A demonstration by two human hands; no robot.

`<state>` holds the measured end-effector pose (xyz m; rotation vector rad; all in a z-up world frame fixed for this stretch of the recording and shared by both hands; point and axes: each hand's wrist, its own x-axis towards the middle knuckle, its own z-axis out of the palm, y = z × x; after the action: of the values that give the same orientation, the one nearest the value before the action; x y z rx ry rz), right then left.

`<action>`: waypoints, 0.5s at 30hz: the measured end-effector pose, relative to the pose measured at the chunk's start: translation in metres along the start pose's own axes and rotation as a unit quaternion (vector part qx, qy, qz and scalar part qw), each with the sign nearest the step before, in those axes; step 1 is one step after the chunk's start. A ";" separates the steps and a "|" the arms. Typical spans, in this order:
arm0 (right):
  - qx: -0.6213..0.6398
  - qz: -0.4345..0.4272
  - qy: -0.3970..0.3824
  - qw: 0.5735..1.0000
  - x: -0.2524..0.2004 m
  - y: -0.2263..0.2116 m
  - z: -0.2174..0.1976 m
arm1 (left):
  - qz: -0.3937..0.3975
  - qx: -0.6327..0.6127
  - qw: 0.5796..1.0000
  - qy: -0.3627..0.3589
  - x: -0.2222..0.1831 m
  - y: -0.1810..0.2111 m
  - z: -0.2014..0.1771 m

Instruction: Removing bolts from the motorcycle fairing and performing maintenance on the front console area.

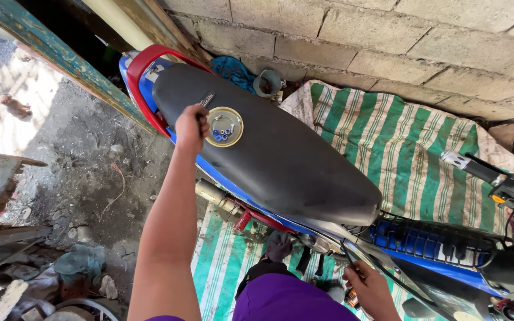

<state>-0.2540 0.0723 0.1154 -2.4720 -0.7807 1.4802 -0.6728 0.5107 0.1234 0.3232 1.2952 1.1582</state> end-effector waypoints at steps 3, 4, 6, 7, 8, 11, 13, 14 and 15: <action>0.000 0.006 -0.010 1.000 -0.002 0.002 0.001 | 0.239 0.681 0.693 -0.013 0.028 -0.035 -0.018; 0.001 0.006 -0.010 1.000 -0.002 0.002 0.003 | 0.239 0.681 0.692 -0.013 0.024 -0.039 -0.015; -0.003 0.025 -0.025 0.999 -0.002 0.002 0.006 | 0.215 0.772 0.596 -0.051 0.016 -0.048 -0.008; -0.002 0.026 -0.024 0.999 -0.003 0.002 0.007 | 0.216 0.772 0.596 -0.052 0.014 -0.048 -0.006; -0.010 0.017 -0.025 1.000 -0.004 0.003 0.008 | 0.216 0.770 0.598 -0.052 0.011 -0.048 -0.004; -0.017 0.015 -0.019 1.000 -0.010 0.001 0.008 | 0.249 0.743 0.620 -0.042 0.022 -0.059 -0.010; -0.015 0.020 -0.013 1.000 -0.010 0.005 0.009 | 0.281 0.717 0.637 -0.032 0.031 -0.064 -0.020; 0.006 0.007 -0.004 1.000 -0.007 0.011 0.010 | 0.315 0.698 0.642 -0.030 0.033 -0.065 -0.025; 0.028 -0.007 0.006 1.000 -0.004 0.017 0.011 | 0.347 0.679 0.647 -0.028 0.035 -0.066 -0.031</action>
<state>-0.2586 0.0545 0.1067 -2.4276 -0.7424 1.4620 -0.6729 0.4974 0.0441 2.1003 1.8437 0.4573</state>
